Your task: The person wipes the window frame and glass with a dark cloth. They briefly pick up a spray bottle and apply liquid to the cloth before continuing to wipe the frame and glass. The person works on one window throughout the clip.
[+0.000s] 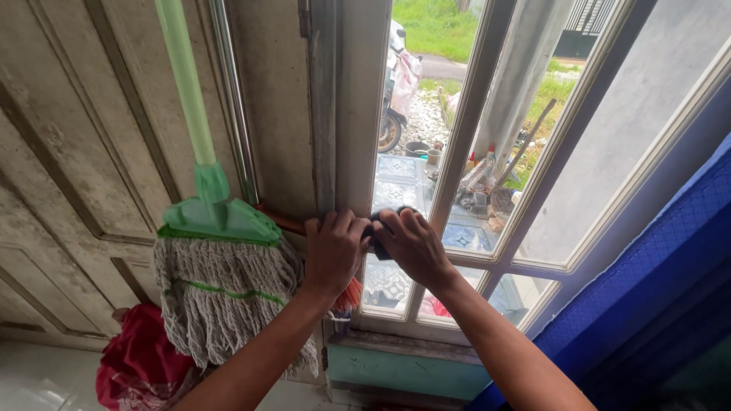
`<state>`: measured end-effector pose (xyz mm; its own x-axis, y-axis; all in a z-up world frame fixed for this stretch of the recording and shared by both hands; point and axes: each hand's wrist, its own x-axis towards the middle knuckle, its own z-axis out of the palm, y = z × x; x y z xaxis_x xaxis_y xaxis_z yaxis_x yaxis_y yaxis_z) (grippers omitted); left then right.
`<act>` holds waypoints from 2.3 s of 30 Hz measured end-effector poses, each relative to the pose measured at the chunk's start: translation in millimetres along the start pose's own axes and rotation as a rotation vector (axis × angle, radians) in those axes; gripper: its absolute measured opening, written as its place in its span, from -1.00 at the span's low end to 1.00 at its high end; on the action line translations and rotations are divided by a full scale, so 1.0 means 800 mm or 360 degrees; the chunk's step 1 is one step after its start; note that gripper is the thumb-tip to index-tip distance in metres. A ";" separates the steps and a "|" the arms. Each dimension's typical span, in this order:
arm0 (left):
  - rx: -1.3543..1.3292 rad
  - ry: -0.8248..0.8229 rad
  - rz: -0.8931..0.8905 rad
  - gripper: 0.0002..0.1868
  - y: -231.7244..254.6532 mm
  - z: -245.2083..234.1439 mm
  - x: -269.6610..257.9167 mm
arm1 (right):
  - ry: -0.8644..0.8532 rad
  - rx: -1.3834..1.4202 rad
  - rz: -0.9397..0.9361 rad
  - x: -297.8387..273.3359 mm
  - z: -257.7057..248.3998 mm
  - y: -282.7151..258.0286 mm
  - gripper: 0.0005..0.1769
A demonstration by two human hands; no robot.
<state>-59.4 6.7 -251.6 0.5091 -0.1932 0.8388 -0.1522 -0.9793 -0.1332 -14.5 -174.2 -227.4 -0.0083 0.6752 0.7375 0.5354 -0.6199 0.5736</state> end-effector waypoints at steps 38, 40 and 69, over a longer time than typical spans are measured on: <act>0.0308 0.0803 -0.0031 -0.79 0.041 -0.006 0.084 | 0.0163 -0.0615 0.0251 0.016 -0.028 0.039 -0.37; 0.0307 0.0747 0.0026 -0.75 0.043 0.003 0.052 | 0.0034 -0.0654 0.0190 -0.011 -0.015 0.028 -0.31; 0.0195 0.1250 0.0180 -0.91 -0.016 -0.066 0.280 | 0.0448 -0.0646 0.0107 0.175 -0.086 0.178 -0.43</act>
<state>11.9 -21.1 -33.8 -0.2557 -0.2377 0.9371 -0.0499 -0.9648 -0.2583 2.4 -195.6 -17.5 -0.2426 0.5291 0.8131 0.1709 -0.8018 0.5727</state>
